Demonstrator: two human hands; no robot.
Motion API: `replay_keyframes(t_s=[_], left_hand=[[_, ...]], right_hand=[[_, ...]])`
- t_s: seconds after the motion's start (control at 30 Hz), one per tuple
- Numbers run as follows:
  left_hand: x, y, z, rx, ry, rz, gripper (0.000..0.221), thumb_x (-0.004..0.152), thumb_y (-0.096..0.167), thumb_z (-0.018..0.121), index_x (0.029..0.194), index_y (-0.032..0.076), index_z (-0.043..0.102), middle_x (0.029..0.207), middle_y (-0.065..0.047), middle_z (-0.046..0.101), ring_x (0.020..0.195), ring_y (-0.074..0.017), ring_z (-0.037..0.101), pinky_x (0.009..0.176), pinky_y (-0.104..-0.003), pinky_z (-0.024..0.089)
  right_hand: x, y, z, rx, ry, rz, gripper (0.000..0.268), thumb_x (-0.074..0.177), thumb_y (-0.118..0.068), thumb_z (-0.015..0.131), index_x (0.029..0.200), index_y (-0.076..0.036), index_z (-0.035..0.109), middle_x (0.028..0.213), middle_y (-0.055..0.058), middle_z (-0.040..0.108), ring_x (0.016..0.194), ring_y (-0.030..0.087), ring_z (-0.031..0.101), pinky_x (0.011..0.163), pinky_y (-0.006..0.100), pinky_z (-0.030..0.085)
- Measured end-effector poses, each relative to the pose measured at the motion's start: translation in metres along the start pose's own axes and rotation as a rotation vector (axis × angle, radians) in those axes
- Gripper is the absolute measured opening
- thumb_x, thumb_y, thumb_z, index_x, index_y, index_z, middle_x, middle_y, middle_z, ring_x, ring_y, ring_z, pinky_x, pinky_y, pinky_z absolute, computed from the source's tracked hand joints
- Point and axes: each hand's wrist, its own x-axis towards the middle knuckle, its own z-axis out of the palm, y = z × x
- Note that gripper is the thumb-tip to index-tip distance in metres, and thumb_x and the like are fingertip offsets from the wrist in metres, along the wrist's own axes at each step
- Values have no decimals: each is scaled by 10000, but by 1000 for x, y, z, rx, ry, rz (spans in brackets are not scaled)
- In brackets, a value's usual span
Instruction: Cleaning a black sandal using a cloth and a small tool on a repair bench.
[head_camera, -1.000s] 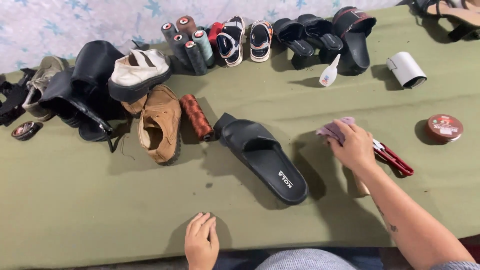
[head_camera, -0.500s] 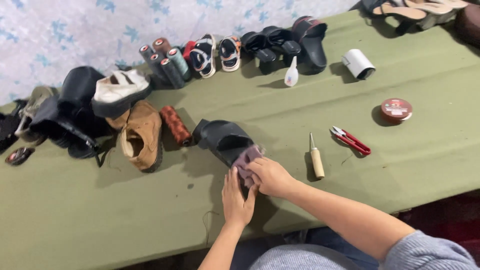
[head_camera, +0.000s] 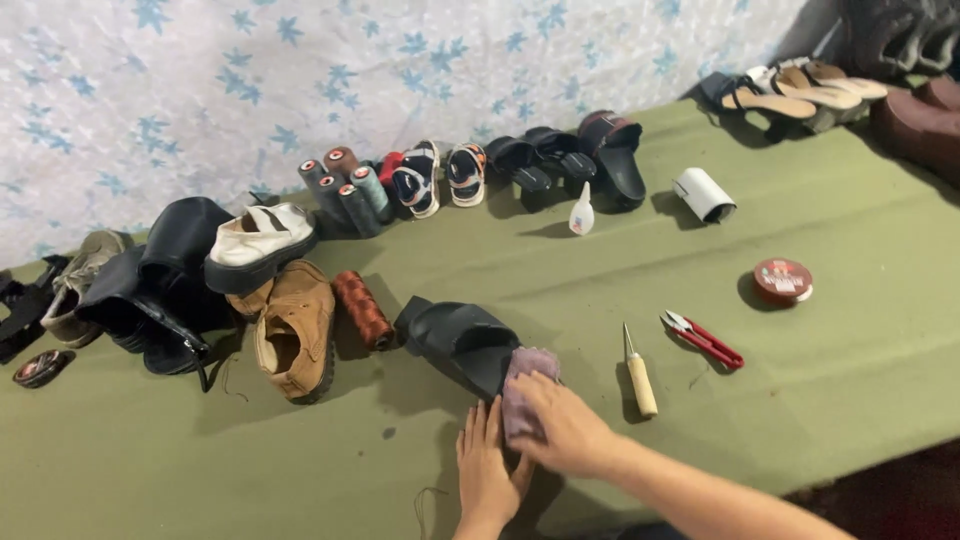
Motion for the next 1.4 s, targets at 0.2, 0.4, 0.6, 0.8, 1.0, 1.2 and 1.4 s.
replay_keyframes(t_s=[0.2, 0.4, 0.6, 0.8, 1.0, 1.2, 1.4], left_hand=[[-6, 9, -9, -53, -36, 3, 714, 948, 289, 529, 1599, 130, 283, 1645, -135, 345, 1516, -367, 289, 1202, -566, 217], [22, 10, -14, -390, 61, -123, 668, 974, 269, 439, 1603, 115, 275, 1708, -119, 208, 1577, -299, 183, 1245, -506, 162], [90, 5, -5, -863, 280, 28, 800, 879, 188, 495, 1609, 54, 196, 1730, -167, 68, 1606, -296, 54, 1278, -488, 61], [114, 21, -17, -967, 161, -78, 808, 965, 364, 467, 1634, 113, 90, 1744, -77, 18, 1608, -217, 26, 1276, -440, 138], [117, 35, -25, -768, 84, -273, 903, 964, 587, 416, 1645, 197, -31, 1749, -16, -73, 1615, -221, -34, 1283, -458, 113], [116, 5, 20, -689, 379, -106, 578, 1116, 239, 362, 1639, 48, 209, 1684, -242, 167, 1551, -381, 157, 1269, -505, 150], [116, -7, 25, -537, 453, 146, 733, 916, 43, 486, 1627, 59, 310, 1644, -303, 264, 1492, -482, 292, 1207, -565, 265]], right_hand=[[-11, 28, 41, -129, -12, -32, 876, 969, -545, 620, 1606, -67, 257, 1674, 161, 252, 1550, 356, 193, 1206, 537, 220], [13, 30, 31, -168, -61, -73, 653, 1027, -343, 478, 1594, -73, 300, 1662, 160, 274, 1544, 370, 185, 1207, 542, 207], [26, 51, 46, 38, 107, -184, 559, 967, -89, 493, 1505, 42, 422, 1584, 257, 385, 1505, 408, 298, 1234, 495, 246], [76, 57, 49, -50, 70, -124, 586, 926, -42, 498, 1495, 72, 420, 1566, 315, 369, 1483, 467, 306, 1206, 546, 274], [182, 57, 28, -40, 0, 79, 136, 961, -143, 565, 1077, -92, 615, 970, 86, 675, 786, 270, 668, 651, 406, 546], [142, 86, 63, -387, 361, -292, 282, 882, -153, 543, 1113, -78, 687, 1083, 111, 732, 1074, 262, 719, 953, 361, 551], [57, 99, 47, -300, 284, -244, 246, 867, -136, 547, 1045, -81, 707, 1101, 114, 726, 1083, 300, 706, 950, 402, 571]])
